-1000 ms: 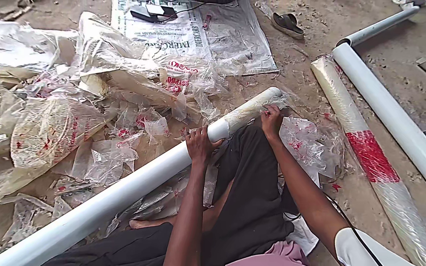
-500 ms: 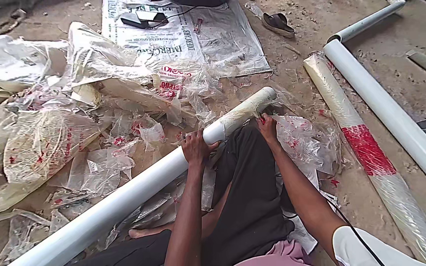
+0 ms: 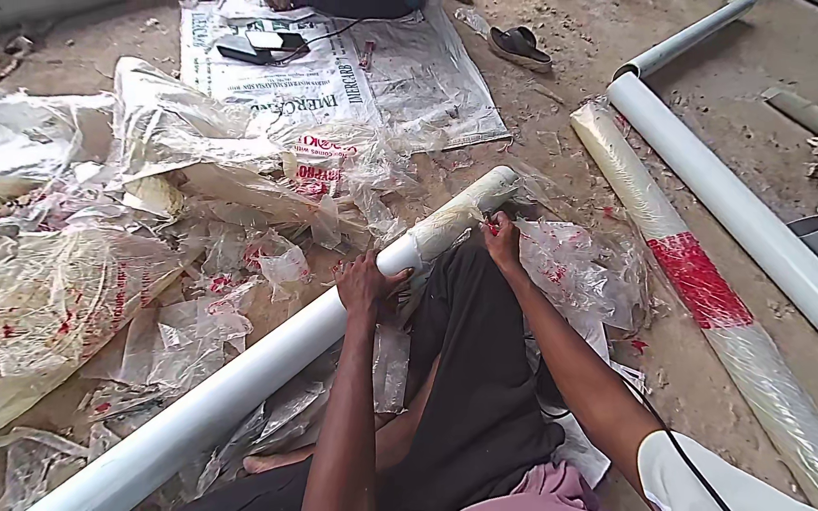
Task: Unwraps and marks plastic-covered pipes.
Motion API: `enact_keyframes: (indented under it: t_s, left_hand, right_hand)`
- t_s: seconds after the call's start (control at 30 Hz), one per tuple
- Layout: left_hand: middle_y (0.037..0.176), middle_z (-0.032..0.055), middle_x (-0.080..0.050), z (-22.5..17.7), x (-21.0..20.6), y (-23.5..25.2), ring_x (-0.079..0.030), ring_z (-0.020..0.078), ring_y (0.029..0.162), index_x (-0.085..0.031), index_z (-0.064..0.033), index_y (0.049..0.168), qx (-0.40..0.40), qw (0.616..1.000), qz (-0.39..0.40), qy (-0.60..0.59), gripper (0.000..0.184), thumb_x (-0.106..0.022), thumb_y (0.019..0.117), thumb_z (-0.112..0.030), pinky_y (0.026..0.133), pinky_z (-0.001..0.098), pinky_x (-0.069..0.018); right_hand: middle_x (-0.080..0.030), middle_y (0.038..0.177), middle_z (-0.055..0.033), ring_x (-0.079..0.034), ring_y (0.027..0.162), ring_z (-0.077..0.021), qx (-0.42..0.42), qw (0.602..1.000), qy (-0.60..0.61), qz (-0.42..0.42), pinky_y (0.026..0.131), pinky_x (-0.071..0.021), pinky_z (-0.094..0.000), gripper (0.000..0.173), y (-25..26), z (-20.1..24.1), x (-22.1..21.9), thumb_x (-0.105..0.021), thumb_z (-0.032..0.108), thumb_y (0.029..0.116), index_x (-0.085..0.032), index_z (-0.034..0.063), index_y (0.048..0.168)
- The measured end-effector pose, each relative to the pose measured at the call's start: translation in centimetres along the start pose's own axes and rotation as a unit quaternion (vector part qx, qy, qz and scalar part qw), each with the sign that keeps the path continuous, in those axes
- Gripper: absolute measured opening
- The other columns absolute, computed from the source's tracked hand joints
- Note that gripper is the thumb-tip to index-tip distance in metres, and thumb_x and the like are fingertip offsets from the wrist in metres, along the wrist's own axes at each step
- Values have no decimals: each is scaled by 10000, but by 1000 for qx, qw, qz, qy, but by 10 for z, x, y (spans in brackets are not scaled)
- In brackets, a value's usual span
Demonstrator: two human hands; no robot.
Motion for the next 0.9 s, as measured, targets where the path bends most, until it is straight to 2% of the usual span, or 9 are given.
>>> enact_keyframes:
  t_s: [0.13, 0.23, 0.3, 0.37, 0.47, 0.5, 0.63, 0.7, 0.9]
  left_hand:
    - [1378, 106, -656, 0, 3, 5, -583, 341, 1306, -625, -211, 1406, -66, 993, -94, -40, 931, -654, 732, -852, 1040, 591, -449]
    - [1345, 103, -684, -15, 12, -12, -634, 330, 1248, -679, -164, 1345, -202, 953, -223, -36, 713, -703, 847, -674, 1017, 551, -477]
    - [1414, 95, -655, -26, 3, -18, -622, 302, 1297, -630, -126, 1420, -241, 949, -204, 2, 733, -725, 865, -593, 1080, 536, -451]
    - [1568, 134, -512, -32, -10, -17, -517, 308, 1423, -484, -87, 1542, -216, 964, -151, 35, 890, -776, 828, -532, 1160, 539, -377]
    - [1600, 253, -413, -37, -20, -12, -447, 437, 1450, -377, -129, 1605, -149, 979, -129, 51, 886, -797, 826, -177, 1143, 691, -309]
    - [1587, 277, -411, -39, -20, -7, -444, 476, 1434, -364, -153, 1611, -124, 984, -117, 48, 929, -822, 803, -180, 1125, 734, -288]
    - [1537, 232, -492, -40, -17, 9, -505, 454, 1367, -390, -194, 1602, -42, 996, -75, 30, 1139, -889, 665, -607, 1086, 722, -326]
    - [1459, 217, -567, -39, -12, 13, -545, 443, 1319, -443, -195, 1567, -23, 998, -62, 19, 1064, -874, 680, -595, 1063, 715, -351]
    - [1361, 212, -628, -35, -10, 19, -584, 437, 1254, -497, -226, 1520, -12, 1000, -21, 16, 1021, -873, 645, -592, 1014, 702, -398]
  right_hand:
    - [-669, 1168, -266, -667, 1014, -436, 16, 1000, 12, 23, 868, -537, -608, 453, 12, 9, -1, -707, 229, 984, -570, 11, 1356]
    - [-696, 1189, -252, -655, 1127, -431, -14, 999, -19, 22, 988, -485, -616, 372, 33, 22, -8, -757, 230, 942, -715, -11, 1222]
    - [-688, 1154, -264, -646, 1111, -430, -43, 998, -41, 5, 988, -478, -604, 312, 40, 26, -12, -754, 229, 941, -749, -18, 1133]
    - [-648, 1203, -274, -635, 1116, -422, -43, 998, -48, -11, 976, -491, -585, 303, 43, 30, -15, -767, 224, 931, -750, -32, 1093]
    - [-648, 1215, -268, -632, 1129, -422, -45, 999, -26, 7, 971, -488, -594, 335, 49, 33, -21, -746, 213, 940, -708, -62, 1127]
    - [-661, 1187, -262, -635, 1115, -422, -63, 998, -15, 16, 961, -483, -606, 357, 52, 34, -23, -740, 236, 947, -697, -57, 1147]
    - [-709, 1132, -249, -653, 1108, -427, -99, 993, -20, 56, 968, -475, -632, 337, 62, 41, -29, -714, 264, 969, -730, -2, 1174]
    - [-716, 1067, -249, -666, 1061, -416, -60, 997, -18, 46, 955, -482, -613, 250, 59, 47, -32, -669, 195, 992, -747, -27, 1079]
    - [-737, 1007, -213, -697, 965, -346, 31, 998, 53, 22, 921, -511, -552, 175, 46, 43, -32, -684, 102, 958, -767, -37, 1027]
Point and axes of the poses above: each hand's wrist, its own y-axis towards the middle knuckle, its own x-axis out of the back of the hand, z = x × y, the point moved 8 cm from there along y, towards the middle knuckle
